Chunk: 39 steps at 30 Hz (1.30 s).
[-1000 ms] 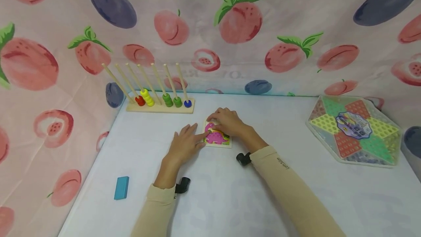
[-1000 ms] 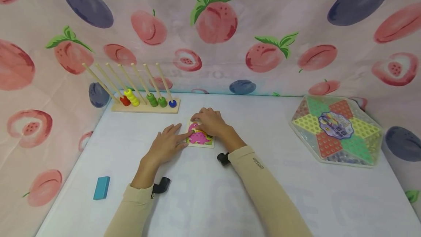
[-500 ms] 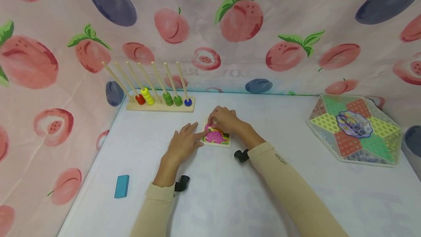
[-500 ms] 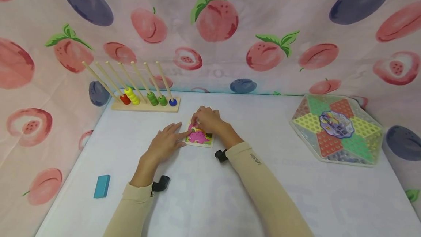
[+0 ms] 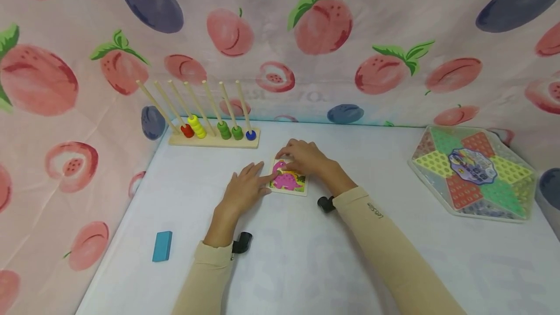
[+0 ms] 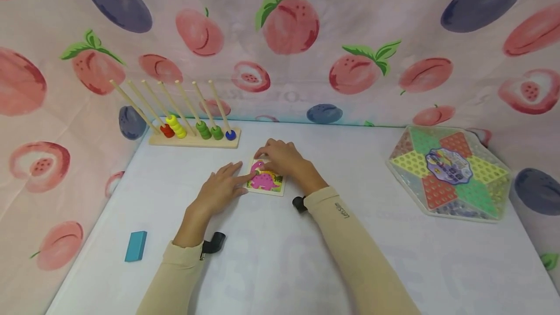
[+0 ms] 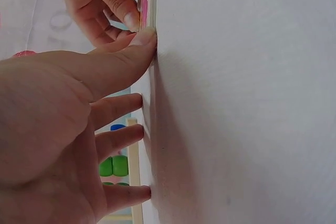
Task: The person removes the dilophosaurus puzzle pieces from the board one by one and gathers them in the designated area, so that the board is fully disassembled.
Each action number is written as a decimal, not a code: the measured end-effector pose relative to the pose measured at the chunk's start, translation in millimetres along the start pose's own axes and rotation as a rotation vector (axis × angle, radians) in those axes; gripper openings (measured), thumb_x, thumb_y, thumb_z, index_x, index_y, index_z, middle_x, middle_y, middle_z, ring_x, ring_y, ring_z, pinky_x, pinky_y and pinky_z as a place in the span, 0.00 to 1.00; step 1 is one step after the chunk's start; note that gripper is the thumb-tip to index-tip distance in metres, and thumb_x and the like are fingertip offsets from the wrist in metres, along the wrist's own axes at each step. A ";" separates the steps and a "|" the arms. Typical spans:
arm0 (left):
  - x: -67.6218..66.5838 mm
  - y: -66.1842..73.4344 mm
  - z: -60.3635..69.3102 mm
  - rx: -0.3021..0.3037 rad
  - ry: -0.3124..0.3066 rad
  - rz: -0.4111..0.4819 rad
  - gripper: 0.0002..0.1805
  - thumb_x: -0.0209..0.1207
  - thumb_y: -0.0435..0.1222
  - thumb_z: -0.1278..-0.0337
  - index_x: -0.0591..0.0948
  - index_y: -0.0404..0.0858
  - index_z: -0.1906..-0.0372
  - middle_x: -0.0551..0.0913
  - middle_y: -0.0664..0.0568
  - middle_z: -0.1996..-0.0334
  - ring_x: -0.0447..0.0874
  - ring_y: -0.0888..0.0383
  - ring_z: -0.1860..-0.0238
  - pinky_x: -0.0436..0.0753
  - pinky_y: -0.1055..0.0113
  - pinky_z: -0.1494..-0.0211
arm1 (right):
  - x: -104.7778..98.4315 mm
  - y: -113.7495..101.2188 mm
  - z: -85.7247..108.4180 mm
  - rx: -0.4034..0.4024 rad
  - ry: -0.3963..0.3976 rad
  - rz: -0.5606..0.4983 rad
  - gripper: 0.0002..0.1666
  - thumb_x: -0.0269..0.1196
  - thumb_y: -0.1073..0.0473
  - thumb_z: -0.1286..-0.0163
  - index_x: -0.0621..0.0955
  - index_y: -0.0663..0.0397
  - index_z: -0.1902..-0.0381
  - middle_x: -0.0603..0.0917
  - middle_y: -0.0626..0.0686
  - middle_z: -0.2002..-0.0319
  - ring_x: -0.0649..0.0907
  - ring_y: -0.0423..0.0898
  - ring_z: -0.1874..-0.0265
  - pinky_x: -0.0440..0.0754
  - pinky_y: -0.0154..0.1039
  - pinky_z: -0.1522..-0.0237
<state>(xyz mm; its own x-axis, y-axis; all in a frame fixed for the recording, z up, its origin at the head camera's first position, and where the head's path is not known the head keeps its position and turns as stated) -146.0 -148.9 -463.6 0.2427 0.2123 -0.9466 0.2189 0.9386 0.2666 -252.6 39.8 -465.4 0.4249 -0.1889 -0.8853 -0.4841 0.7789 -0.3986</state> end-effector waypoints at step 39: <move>0.6 -0.4 -0.1 -0.026 0.014 0.041 0.24 0.63 0.51 0.33 0.79 0.59 0.33 0.66 0.47 0.22 0.59 0.41 0.19 0.63 0.26 0.26 | 4.5 -1.7 -2.4 -0.003 0.007 -0.264 0.20 0.68 0.58 0.30 0.78 0.42 0.42 0.82 0.50 0.49 0.80 0.47 0.53 0.85 0.40 0.43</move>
<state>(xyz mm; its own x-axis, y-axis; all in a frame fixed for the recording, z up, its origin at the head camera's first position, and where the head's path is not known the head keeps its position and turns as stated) -146.0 -149.2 -464.3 0.2374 0.2548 -0.9374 0.1841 0.9357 0.3009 -251.7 36.2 -469.3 0.5315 -0.3892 -0.7523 -0.3595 0.7005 -0.6164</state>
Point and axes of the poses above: each hand's wrist, its own z-axis away from the middle knuckle, its own x-axis out of the palm, y = z × x, the point moved 1 cm from there along -z, towards the middle knuckle
